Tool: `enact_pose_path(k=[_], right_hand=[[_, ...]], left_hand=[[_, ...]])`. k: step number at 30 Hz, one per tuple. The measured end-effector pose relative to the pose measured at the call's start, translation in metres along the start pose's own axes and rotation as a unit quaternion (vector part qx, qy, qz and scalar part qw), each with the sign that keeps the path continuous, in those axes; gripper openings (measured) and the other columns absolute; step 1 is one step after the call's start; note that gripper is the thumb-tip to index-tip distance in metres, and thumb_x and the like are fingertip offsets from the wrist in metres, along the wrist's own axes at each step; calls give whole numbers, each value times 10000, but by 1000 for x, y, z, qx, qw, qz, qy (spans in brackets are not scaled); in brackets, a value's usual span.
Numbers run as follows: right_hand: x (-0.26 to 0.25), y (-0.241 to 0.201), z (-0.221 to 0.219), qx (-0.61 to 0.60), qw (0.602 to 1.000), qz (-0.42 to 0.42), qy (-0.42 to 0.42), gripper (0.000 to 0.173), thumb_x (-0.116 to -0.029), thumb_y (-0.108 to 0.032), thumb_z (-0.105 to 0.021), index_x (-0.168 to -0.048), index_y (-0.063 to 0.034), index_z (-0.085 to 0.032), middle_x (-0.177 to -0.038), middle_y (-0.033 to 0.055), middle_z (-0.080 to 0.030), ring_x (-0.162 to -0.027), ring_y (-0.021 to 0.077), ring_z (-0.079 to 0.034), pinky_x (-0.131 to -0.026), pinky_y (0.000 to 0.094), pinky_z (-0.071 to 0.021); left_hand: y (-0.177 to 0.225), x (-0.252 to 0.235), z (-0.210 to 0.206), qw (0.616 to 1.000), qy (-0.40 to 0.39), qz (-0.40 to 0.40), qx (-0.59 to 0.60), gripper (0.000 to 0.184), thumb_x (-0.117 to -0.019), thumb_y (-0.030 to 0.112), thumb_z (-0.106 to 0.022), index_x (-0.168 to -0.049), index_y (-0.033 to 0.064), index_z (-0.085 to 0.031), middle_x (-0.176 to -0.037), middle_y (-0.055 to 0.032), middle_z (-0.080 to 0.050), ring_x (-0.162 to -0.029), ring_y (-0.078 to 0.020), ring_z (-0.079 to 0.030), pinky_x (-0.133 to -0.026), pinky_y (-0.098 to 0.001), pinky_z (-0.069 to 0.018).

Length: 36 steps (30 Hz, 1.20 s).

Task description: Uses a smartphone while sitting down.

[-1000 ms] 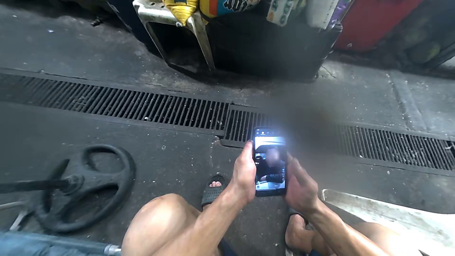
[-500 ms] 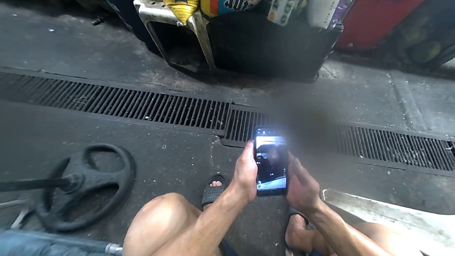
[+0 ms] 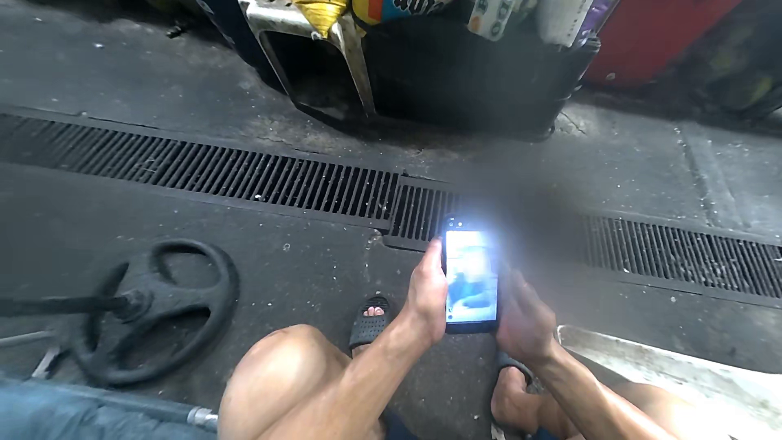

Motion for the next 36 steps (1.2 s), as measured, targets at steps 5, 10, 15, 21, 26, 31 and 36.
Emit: enact_pose_path(k=[5,10,15,21,26,31,36], right_hand=[[-1,1,1,7,1000,-4,1,722,-1015,-523,-522,-1479,11,-379,-1332,119,-627,-1224,199,-625,-1062,414,-515],[-1,1,1,13,1000,-8,0,736,-1007,-542,-524,-1473,9,-378,-1333,119,-618,-1226,196,-618,-1063,415,-513],[-1,2,0,4,1000,-14,-1,707,-1010,-524,-526,-1462,3,-391,-1311,118,-630,-1205,200,-631,-1051,424,-521],[0,4,2,14,1000,-21,7,776,-989,-570,-539,-1479,10,-379,-1328,121,-623,-1211,201,-625,-1054,425,-518],[0,4,1,8,1000,-23,7,775,-990,-555,-547,-1486,11,-360,-1321,116,-626,-1206,191,-630,-1050,413,-522],[-1,3,1,15,1000,-18,-4,761,-1001,-552,-527,-1488,10,-364,-1334,126,-616,-1210,201,-625,-1054,417,-518],[-1,3,1,24,999,-29,2,790,-986,-572,-538,-1495,5,-355,-1345,127,-609,-1216,201,-621,-1058,419,-515]], left_hand=[[0,-1,0,1000,-10,-3,10,602,-1122,419,-135,-1326,69,-581,-1149,-133,-709,-1076,-226,-695,-921,-428,-586],[-1,-1,0,1000,-23,-8,12,607,-1121,419,-128,-1324,74,-583,-1164,-131,-705,-1095,-226,-687,-943,-434,-575],[-1,-1,1,1000,-23,-4,20,605,-1119,423,-127,-1297,77,-591,-1131,-136,-707,-1066,-233,-693,-918,-436,-582],[-3,-2,3,1000,-16,-8,8,602,-1117,427,-131,-1287,90,-600,-1104,-133,-713,-1040,-238,-700,-896,-445,-589],[-4,-2,3,1000,-14,-10,8,595,-1117,439,-137,-1285,110,-603,-1095,-120,-714,-1039,-229,-698,-896,-435,-586],[-6,-3,5,1000,-15,-3,9,603,-1112,462,-146,-1303,111,-598,-1118,-134,-711,-1056,-247,-697,-911,-461,-583],[-6,-3,6,1000,-1,-3,-9,595,-1110,468,-161,-1305,124,-606,-1130,-122,-715,-1066,-244,-696,-918,-463,-580]])
Point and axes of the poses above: each hand's wrist, its own x-axis away from the middle knuckle, its own z-axis out of the back of the hand, y = z × x, the point moved 6 cm from there along -x, towards the middle knuckle
